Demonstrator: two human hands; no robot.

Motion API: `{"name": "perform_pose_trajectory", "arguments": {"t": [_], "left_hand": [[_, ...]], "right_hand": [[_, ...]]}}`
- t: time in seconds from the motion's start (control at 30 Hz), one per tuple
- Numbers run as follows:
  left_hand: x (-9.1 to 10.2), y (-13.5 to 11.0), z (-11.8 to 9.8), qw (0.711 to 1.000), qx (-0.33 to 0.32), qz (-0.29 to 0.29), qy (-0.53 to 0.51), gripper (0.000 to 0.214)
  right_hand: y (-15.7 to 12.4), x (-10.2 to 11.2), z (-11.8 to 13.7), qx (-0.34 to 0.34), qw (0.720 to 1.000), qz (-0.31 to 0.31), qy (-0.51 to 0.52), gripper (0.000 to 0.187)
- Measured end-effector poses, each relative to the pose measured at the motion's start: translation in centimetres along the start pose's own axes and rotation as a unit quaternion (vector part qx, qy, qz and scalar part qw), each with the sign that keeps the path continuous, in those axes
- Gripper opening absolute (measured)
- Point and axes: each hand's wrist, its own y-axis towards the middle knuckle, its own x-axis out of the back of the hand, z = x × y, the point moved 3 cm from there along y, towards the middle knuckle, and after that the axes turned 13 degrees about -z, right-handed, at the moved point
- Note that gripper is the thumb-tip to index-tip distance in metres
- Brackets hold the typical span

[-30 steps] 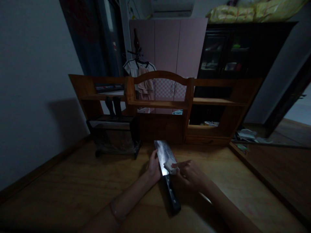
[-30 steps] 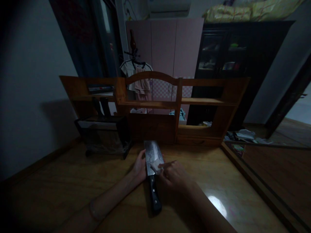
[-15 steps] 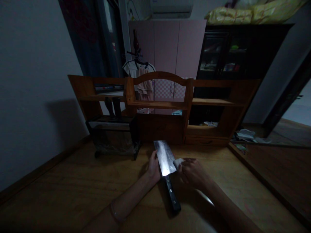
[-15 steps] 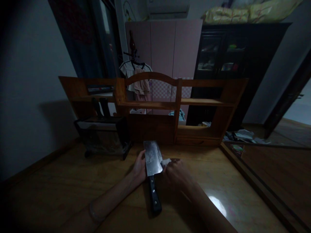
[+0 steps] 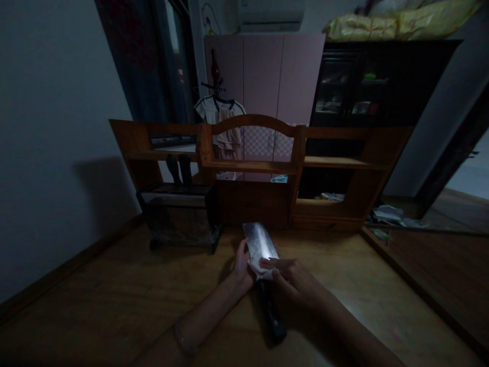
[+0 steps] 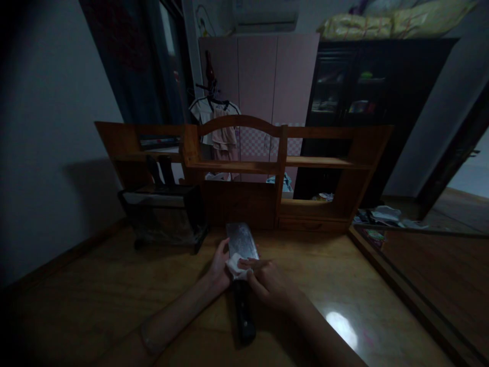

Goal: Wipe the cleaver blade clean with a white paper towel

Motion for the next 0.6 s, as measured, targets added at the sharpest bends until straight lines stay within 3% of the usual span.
{"name": "perform_pose_trajectory", "arguments": {"t": [0.3,0.6], "left_hand": [[0.2,-0.1,-0.1,0.999,-0.024,0.005,0.022,0.057],[0.2,-0.1,-0.1,1.000,-0.018,0.014,0.008,0.056]], "right_hand": [[-0.6,0.8,-1.3,0.039,0.990,-0.008,-0.137,0.038],[-0.3,0.8,-1.4,0.082,0.966,0.057,-0.239,0.026]]}}
